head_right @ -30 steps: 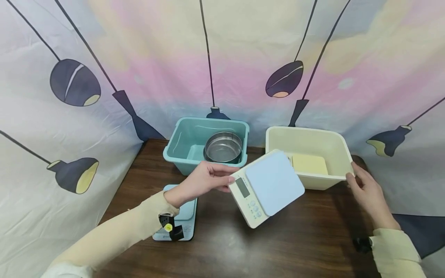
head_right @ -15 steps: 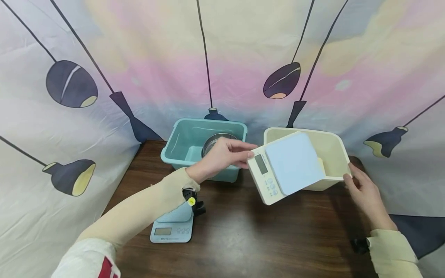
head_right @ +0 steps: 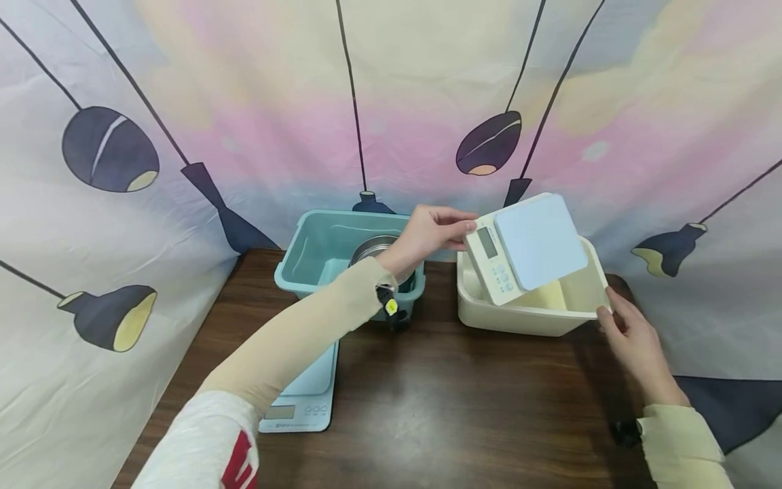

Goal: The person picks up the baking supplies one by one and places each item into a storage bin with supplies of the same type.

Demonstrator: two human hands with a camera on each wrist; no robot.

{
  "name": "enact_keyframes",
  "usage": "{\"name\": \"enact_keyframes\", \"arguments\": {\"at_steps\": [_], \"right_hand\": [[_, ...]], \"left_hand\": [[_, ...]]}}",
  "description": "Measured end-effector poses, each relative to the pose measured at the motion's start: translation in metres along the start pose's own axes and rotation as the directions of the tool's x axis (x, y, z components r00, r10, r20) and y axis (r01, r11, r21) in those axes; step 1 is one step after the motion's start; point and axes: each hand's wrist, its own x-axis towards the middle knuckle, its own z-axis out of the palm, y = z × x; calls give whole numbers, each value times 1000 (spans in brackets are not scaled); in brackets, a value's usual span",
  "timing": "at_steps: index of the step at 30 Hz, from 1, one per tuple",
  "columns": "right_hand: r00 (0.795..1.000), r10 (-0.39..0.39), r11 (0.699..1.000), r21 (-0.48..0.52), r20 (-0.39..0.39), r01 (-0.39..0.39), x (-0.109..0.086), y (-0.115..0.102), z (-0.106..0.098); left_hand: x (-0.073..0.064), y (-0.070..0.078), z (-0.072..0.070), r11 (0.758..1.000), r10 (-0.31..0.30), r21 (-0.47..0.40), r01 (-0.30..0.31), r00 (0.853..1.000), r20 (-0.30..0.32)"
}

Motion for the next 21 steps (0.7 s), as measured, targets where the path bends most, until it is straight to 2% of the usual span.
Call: {"name": "enact_keyframes", "arguments": {"at_steps": [6,12,16,21], "right_hand": [[1000,4,1000,-20,-7,-4,-1,0,0],[1000,1,1000,-28,-23,-2,-3,0,1],[1000,3,999,-37,-31,-4,-3,0,-1],[999,19,999,-31,-29,-20,-6,0,-2]], "left_hand": [[30,-13,14,1000,20,-9,-21,998,-64],[50,-27,23,999,16,51,-11,994,-105],[56,-36,29,995,16,103,-1,991,-135],[57,-45,36,986,-7,162,31,989,-145]]}}
